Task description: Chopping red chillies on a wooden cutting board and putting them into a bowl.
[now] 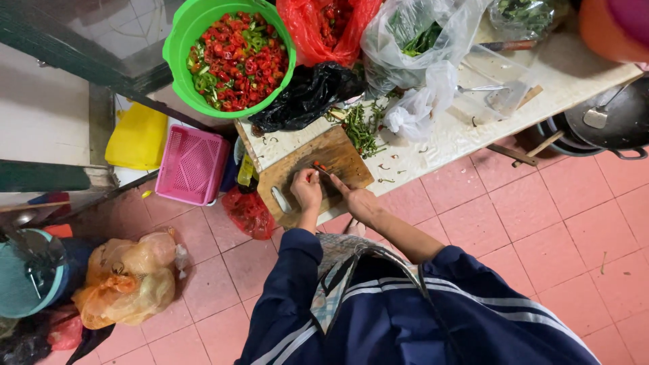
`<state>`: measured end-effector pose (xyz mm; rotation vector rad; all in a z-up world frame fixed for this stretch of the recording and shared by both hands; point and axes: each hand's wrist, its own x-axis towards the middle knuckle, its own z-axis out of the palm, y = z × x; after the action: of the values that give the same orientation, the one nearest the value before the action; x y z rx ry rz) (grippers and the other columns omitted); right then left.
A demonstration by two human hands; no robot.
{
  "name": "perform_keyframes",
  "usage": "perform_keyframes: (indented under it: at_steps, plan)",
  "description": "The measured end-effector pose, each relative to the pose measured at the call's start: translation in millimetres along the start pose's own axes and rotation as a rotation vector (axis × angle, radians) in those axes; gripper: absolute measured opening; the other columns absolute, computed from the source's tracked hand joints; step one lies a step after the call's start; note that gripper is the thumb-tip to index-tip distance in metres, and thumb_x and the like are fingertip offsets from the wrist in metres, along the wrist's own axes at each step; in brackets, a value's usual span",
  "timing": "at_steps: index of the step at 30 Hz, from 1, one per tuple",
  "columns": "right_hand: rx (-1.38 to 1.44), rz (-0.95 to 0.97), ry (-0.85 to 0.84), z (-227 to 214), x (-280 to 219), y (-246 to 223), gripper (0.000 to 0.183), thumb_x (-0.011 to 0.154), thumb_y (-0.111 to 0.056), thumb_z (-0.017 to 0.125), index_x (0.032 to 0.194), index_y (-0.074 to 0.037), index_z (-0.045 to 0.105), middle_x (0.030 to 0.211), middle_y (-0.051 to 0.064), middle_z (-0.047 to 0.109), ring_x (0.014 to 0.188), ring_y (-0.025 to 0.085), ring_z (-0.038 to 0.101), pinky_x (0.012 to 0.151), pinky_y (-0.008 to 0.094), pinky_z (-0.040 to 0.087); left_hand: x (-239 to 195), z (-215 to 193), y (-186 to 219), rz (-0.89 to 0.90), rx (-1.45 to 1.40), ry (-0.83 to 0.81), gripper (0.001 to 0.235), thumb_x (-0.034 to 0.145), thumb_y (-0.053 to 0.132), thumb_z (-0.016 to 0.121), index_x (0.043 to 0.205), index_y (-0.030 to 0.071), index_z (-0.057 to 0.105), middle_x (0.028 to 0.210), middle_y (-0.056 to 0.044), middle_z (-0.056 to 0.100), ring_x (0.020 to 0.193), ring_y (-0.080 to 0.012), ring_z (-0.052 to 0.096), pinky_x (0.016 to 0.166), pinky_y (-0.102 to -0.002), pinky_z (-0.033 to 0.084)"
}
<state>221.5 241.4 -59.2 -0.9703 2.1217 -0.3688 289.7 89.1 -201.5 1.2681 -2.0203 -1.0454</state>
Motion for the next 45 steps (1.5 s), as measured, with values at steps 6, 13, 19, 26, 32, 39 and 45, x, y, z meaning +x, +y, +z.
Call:
perform_keyframes:
  at_steps: [6,13,19,26,32,39,45]
  plan:
    - [-0.096,-0.026,0.072,14.9,-14.6,28.1,0.073,0.096,-0.011,0.038,0.164,-0.027,0.018,0.120,0.023,0.064,0.107,0.043,0.070,0.095,0.052,0.057,-0.4,5.2,-7.2,-0.040,-0.042,-0.023,0.009,0.081,0.012,0.084,0.084,0.018,0.077,0.073,-0.004,0.067,0.071,-0.0239,0.073,0.071,-0.034,0.059]
    - [-0.183,-0.051,0.167,4.4,-32.8,9.1,0.072,0.093,-0.006,0.041,0.162,-0.022,0.029,0.109,0.023,0.066,0.094,0.045,0.073,0.083,0.054,0.060,4.5,5.1,-20.1,-0.105,-0.067,-0.024,0.013,0.080,0.010,0.084,0.085,0.020,0.079,0.073,-0.002,0.073,0.069,-0.0206,0.074,0.065,-0.031,0.059]
    - [-0.162,-0.012,0.029,8.2,-20.6,6.7,0.071,0.098,-0.009,0.034,0.164,-0.028,0.018,0.112,0.022,0.064,0.099,0.046,0.072,0.086,0.057,0.058,4.9,8.4,-21.7,-0.174,-0.041,-0.034,0.011,0.079,0.012,0.083,0.085,0.021,0.079,0.070,0.002,0.075,0.068,-0.0169,0.075,0.068,-0.029,0.059]
    - [-0.121,0.066,-0.067,8.5,4.0,-4.5,0.063,0.104,-0.020,0.029,0.163,-0.038,0.012,0.126,0.025,0.062,0.114,0.045,0.067,0.098,0.057,0.054,7.2,4.8,-23.3,-0.189,0.000,-0.040,0.007,0.080,0.016,0.082,0.083,0.021,0.078,0.069,0.003,0.075,0.073,-0.0202,0.076,0.073,-0.033,0.059]
    - [0.124,-0.003,0.023,8.3,-7.4,4.6,0.062,0.101,-0.017,0.031,0.161,-0.031,0.024,0.113,0.029,0.068,0.109,0.050,0.067,0.097,0.059,0.054,15.0,9.4,-10.6,-0.182,0.002,0.001,0.014,0.082,0.006,0.080,0.089,0.017,0.074,0.071,-0.003,0.073,0.074,-0.0234,0.075,0.065,-0.032,0.062]
    - [0.092,-0.103,0.323,44.5,-15.6,51.0,0.059,0.095,-0.017,0.048,0.154,-0.021,0.043,0.088,0.022,0.071,0.083,0.044,0.072,0.073,0.057,0.060,55.8,45.8,117.1,0.308,-0.042,-0.104,0.014,0.098,0.023,0.066,0.108,0.014,0.072,0.093,-0.006,0.061,0.087,-0.0334,0.067,0.084,-0.042,0.055]
    - [0.082,-0.099,0.377,39.4,-24.6,55.7,0.055,0.093,-0.019,0.048,0.149,-0.017,0.048,0.087,0.020,0.069,0.081,0.044,0.071,0.070,0.057,0.059,88.7,129.6,98.6,0.262,0.094,-0.377,0.027,0.091,0.015,0.069,0.113,0.029,0.075,0.106,0.008,0.075,0.107,-0.0228,0.071,0.098,-0.039,0.056]
